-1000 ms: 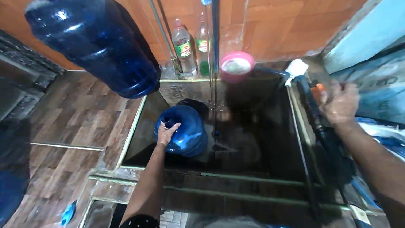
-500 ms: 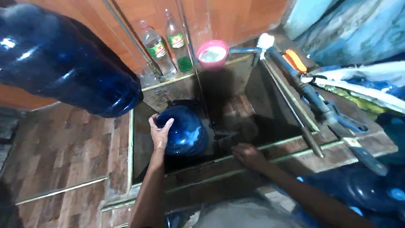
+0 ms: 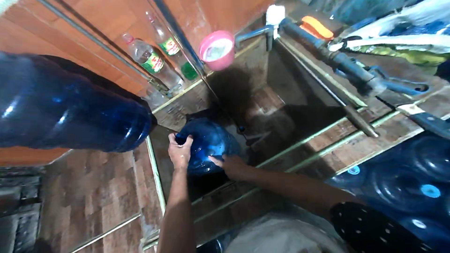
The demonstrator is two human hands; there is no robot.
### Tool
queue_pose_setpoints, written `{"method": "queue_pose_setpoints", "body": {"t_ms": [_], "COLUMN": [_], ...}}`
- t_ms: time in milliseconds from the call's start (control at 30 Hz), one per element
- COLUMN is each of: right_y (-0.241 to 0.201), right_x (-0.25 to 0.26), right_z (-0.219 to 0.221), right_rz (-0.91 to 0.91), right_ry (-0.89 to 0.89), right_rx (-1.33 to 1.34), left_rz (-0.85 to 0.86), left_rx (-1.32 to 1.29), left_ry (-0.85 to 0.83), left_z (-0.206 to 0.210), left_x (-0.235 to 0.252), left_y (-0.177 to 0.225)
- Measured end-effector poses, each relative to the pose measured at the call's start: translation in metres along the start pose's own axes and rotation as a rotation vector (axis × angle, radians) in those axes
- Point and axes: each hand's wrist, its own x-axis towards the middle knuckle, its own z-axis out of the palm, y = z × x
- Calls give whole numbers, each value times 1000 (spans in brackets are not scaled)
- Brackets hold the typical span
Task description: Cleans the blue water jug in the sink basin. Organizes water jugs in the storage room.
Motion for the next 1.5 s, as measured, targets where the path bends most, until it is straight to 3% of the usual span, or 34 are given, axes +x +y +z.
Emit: {"method": "queue_pose_setpoints", "body": {"t_ms": [233, 400, 600, 733, 867, 1100, 1233, 1300, 1400, 1500], "right_y": [28, 26, 35, 47, 46, 51, 50, 60, 91, 126], "right_x": [11, 13, -5, -16, -12, 22, -19, -41, -75, -120], "right_z": [-39, -24, -58, -55, -49, -80, -81, -89, -97, -97], "right_rz": [260, -1, 227, 138, 61, 138, -57, -66, 6, 199], "right_ry": [53, 151, -56, -158, -127, -63, -211, -258, -76, 69], "right_rx": [102, 70, -22, 11, 18, 30, 22, -70, -72, -13], "left_rz": [32, -11, -45, -66, -85, -203, -240, -211, -156, -20], "left_rx": [-19, 0, 16, -9, -6, 39, 82, 111, 131, 89], "left_ry": [39, 81, 130, 158, 185, 279, 286, 273, 288, 261], "left_z": [2, 12, 19, 22, 24, 31, 31, 31, 26, 23], "left_x": [4, 3, 2, 3, 1, -16, -19, -20, -25, -38], "left_y": [-5, 6, 12, 14, 17, 27, 27, 28, 21, 22]}}
